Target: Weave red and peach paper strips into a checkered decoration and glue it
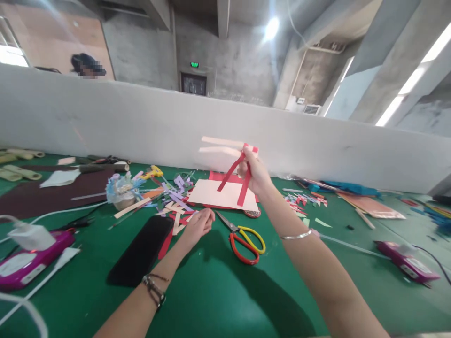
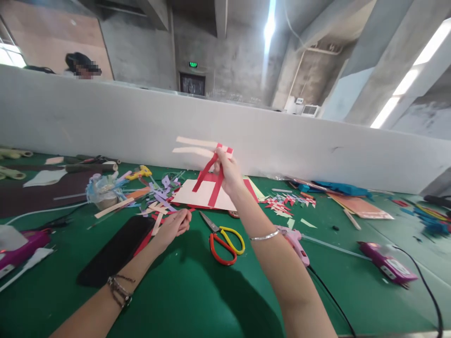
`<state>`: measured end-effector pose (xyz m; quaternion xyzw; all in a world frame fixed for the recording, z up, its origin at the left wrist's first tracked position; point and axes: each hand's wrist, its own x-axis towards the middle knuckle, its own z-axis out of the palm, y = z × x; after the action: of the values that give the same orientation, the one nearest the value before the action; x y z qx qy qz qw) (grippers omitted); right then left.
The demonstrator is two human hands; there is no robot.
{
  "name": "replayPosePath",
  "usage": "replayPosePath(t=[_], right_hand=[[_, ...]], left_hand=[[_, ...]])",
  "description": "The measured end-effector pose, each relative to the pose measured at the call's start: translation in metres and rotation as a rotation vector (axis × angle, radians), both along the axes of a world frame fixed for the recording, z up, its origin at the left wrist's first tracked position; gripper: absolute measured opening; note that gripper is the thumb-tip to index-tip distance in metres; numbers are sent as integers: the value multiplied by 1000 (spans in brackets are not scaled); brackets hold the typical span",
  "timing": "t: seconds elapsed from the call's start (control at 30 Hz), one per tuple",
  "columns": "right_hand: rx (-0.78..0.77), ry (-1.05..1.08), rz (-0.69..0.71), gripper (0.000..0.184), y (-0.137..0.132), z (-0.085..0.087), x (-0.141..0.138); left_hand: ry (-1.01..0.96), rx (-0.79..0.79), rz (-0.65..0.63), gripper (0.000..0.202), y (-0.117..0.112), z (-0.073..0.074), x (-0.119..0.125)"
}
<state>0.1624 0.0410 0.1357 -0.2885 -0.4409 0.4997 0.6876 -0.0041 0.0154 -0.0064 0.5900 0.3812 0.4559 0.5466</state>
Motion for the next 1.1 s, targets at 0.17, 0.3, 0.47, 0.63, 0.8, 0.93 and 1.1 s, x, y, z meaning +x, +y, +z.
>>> replayPosePath(t=[0.17, 0.3, 0.47, 0.63, 0.8, 0.93, 1.1], right_hand=[[41, 26, 114, 31, -18, 7, 9], [-107, -57, 349, 43, -38, -47, -11], [-181, -379, 204, 36, -46, -101, -24], [-70, -685, 176, 32, -49, -113, -17], [-44, -682, 203, 31, -46, -116, -10], [-100, -639, 241, 31, -44, -118, -7], [-47, -663, 192, 30, -43, -119, -8]], left_hand=[[25, 32, 283, 26, 18, 1, -15], [-129, 106, 95, 43, 6, 18, -21], [-127, 102, -270, 50, -10, 22, -10], [81, 77, 78, 34, -14, 11, 2], [111, 159, -2, 30, -17, 11, 3], [119, 171, 51, 27, -16, 7, 2], [149, 120, -1, 27, -15, 1, 4]])
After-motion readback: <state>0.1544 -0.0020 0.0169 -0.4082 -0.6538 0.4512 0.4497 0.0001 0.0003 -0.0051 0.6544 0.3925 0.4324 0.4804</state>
